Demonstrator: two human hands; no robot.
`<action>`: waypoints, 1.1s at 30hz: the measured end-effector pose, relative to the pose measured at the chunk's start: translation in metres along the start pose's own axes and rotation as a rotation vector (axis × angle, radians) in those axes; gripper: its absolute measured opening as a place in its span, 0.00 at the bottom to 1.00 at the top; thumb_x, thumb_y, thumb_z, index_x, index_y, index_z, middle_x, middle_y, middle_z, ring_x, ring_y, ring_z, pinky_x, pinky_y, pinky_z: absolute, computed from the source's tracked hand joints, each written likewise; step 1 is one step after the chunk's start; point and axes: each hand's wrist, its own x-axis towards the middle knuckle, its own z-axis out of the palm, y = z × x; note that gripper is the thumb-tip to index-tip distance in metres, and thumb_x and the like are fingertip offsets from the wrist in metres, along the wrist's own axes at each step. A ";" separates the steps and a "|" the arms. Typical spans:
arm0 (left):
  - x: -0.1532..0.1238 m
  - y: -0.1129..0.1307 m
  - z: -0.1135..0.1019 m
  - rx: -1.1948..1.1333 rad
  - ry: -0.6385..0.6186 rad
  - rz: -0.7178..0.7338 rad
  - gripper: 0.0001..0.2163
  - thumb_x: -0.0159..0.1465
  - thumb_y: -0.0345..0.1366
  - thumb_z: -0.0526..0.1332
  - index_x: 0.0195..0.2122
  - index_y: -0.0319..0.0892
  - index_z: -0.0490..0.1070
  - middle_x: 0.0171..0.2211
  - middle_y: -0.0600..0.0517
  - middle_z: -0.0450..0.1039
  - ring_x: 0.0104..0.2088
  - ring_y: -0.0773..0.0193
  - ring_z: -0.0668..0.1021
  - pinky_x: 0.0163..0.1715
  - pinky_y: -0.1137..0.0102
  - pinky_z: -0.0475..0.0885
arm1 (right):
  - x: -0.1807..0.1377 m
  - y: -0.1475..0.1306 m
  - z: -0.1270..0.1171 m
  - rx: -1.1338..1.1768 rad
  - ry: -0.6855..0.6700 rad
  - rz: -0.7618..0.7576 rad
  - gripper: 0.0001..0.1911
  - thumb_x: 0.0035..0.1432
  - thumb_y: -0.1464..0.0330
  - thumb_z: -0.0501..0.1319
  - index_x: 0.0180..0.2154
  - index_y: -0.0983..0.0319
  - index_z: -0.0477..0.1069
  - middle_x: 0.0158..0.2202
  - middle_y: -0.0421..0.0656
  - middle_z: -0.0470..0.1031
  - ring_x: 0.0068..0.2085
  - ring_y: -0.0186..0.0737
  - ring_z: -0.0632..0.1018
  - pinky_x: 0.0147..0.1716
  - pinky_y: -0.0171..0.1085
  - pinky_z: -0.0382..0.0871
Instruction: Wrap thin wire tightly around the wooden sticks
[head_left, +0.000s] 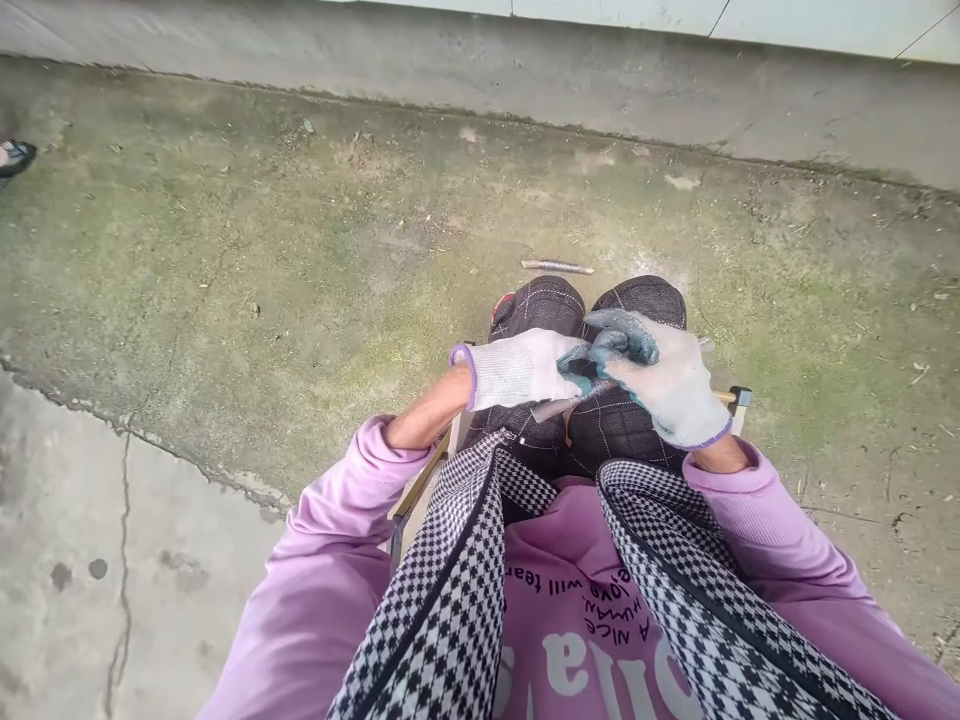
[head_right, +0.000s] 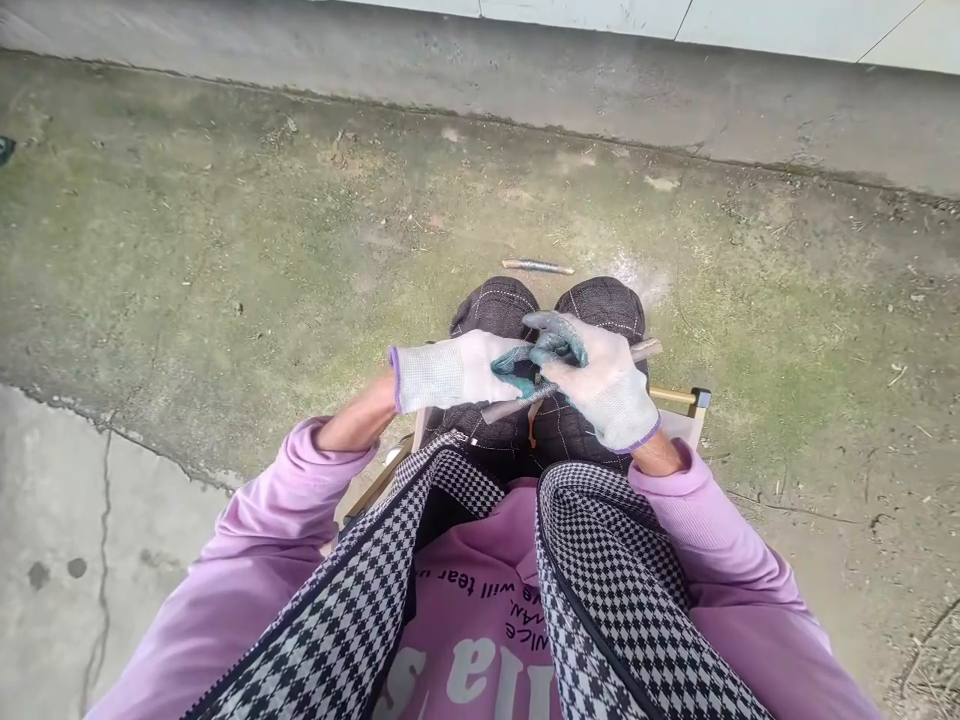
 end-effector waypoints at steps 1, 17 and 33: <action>-0.001 0.000 -0.001 0.097 -0.126 0.028 0.07 0.58 0.29 0.74 0.26 0.42 0.79 0.22 0.54 0.73 0.24 0.66 0.66 0.28 0.68 0.61 | 0.000 0.000 0.000 -0.014 -0.012 0.001 0.22 0.54 0.73 0.69 0.49 0.52 0.89 0.36 0.40 0.87 0.40 0.50 0.87 0.52 0.53 0.87; -0.031 0.007 -0.004 0.440 -0.067 -0.014 0.14 0.73 0.51 0.68 0.40 0.46 0.81 0.25 0.55 0.69 0.26 0.62 0.72 0.34 0.68 0.67 | -0.003 0.005 0.004 -0.146 -0.087 -0.062 0.11 0.56 0.72 0.67 0.38 0.54 0.87 0.38 0.40 0.89 0.40 0.49 0.88 0.49 0.48 0.85; -0.031 0.006 0.000 0.196 0.106 0.037 0.08 0.68 0.38 0.66 0.43 0.42 0.84 0.39 0.49 0.85 0.38 0.61 0.82 0.44 0.67 0.79 | -0.009 0.008 0.012 0.077 0.046 0.018 0.14 0.56 0.69 0.72 0.46 0.53 0.83 0.38 0.42 0.87 0.40 0.50 0.87 0.48 0.52 0.87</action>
